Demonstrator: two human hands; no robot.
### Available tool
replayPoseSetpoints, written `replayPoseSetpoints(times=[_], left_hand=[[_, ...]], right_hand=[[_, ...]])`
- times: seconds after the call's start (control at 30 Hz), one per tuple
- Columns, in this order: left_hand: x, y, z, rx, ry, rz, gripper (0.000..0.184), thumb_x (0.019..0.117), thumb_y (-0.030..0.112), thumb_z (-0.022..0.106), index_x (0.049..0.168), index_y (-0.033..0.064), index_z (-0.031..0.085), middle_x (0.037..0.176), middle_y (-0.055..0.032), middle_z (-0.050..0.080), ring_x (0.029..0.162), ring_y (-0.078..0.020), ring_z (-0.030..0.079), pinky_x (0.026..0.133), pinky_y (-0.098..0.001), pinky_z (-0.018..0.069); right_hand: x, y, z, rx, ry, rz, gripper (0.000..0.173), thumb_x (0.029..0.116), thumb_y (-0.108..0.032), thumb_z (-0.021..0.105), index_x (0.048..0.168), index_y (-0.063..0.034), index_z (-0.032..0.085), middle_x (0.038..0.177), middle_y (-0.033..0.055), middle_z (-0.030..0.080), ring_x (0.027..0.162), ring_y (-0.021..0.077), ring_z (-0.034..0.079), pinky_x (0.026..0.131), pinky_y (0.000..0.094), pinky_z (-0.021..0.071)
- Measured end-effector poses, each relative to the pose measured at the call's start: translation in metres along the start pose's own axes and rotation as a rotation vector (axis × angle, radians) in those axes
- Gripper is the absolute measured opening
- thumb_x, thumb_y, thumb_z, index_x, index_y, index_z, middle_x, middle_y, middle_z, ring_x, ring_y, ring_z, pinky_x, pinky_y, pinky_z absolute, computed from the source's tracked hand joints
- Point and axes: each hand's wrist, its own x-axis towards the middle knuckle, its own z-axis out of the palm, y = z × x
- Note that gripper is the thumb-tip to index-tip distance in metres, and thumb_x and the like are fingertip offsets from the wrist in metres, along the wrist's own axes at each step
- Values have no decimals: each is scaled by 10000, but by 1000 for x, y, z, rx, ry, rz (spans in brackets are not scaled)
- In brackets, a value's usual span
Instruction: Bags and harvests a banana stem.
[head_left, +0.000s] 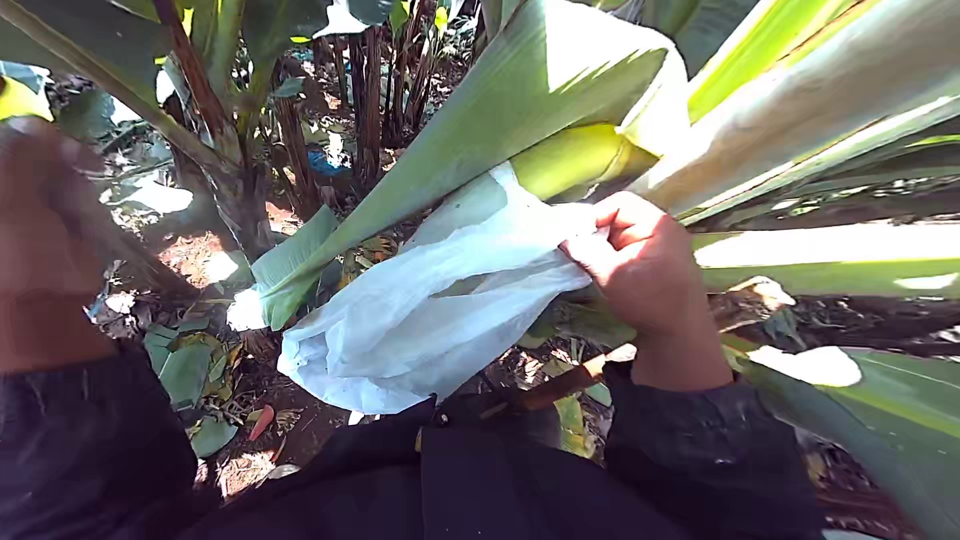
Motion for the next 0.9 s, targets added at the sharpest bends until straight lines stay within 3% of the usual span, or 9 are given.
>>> replayPoseSetpoints(times=[0.07, 0.13, 0.2, 0.3, 0.43, 0.5, 0.67, 0.83, 0.9], left_hand=[[-25, -37, 15, 94, -221, -113, 279, 1017, 228, 554, 1289, 268, 598, 800, 150, 616, 533, 28, 482, 468, -155, 419], [-49, -69, 36, 219, -311, -244, 276, 1028, 217, 567, 1299, 195, 610, 786, 84, 617, 523, 0, 468, 462, -184, 408], [-76, -90, 66, 292, -436, -304, 270, 1043, 213, 556, 1298, 143, 610, 781, -2, 594, 528, -74, 445, 473, -261, 402], [-109, -96, 135, 284, -815, -272, 345, 997, 177, 647, 1330, 97, 614, 913, -86, 699, 704, -191, 637, 655, -419, 564], [-138, -105, 219, 401, -1269, -161, 586, 952, 396, 720, 1474, 207, 529, 1190, -19, 730, 1018, -201, 703, 916, -516, 563], [-144, -103, 239, 577, -1377, -128, 655, 956, 502, 680, 1500, 187, 498, 1175, -67, 725, 1062, -261, 690, 967, -583, 520], [-131, -71, 226, 1082, -1287, -61, 585, 923, 567, 681, 1247, 79, 681, 1142, -195, 701, 1108, -410, 655, 931, -668, 494], [-112, -44, 175, 1101, -923, 12, 897, 806, 598, 798, 1486, 107, 480, 1022, -206, 716, 924, -440, 691, 799, -688, 530], [-105, -38, 156, 983, -883, 62, 855, 840, 567, 780, 1513, 168, 437, 946, -122, 716, 828, -361, 697, 733, -649, 553]], right_hand=[[-27, 32, -13, -172, 34, 151, 153, 956, -220, 692, 1055, -140, 606, 767, 40, 622, 613, 172, 596, 535, 420, 503], [-45, 68, -21, -333, 125, 298, 206, 1006, -217, 649, 1123, -52, 609, 889, 193, 641, 763, 364, 641, 653, 622, 507], [-53, 99, -17, -430, 211, 364, 256, 1007, -209, 625, 1151, 0, 646, 1039, 250, 671, 947, 420, 663, 822, 659, 510], [-43, 109, 3, -489, 109, 451, 360, 999, -211, 620, 1312, -37, 648, 1321, 221, 639, 1245, 391, 607, 1060, 610, 464], [-15, 136, 17, -620, -54, 617, 564, 916, -299, 751, 1405, -60, 599, 1457, 317, 476, 1304, 524, 499, 991, 715, 456], [-7, 162, 23, -644, -150, 735, 586, 892, -304, 766, 1422, -119, 599, 1503, 356, 408, 1251, 591, 516, 915, 778, 466], [-8, 160, 19, -400, -459, 517, 528, 930, -203, 756, 1433, -141, 609, 1457, 252, 540, 1361, 444, 498, 1094, 667, 403], [-22, 106, -7, -286, -345, 407, 389, 965, -168, 726, 1349, -121, 675, 1380, 179, 626, 1301, 345, 573, 1092, 597, 426], [-32, 87, -10, -330, -217, 368, 324, 996, -240, 690, 1297, -120, 704, 1289, 183, 673, 1189, 373, 634, 999, 644, 471]])
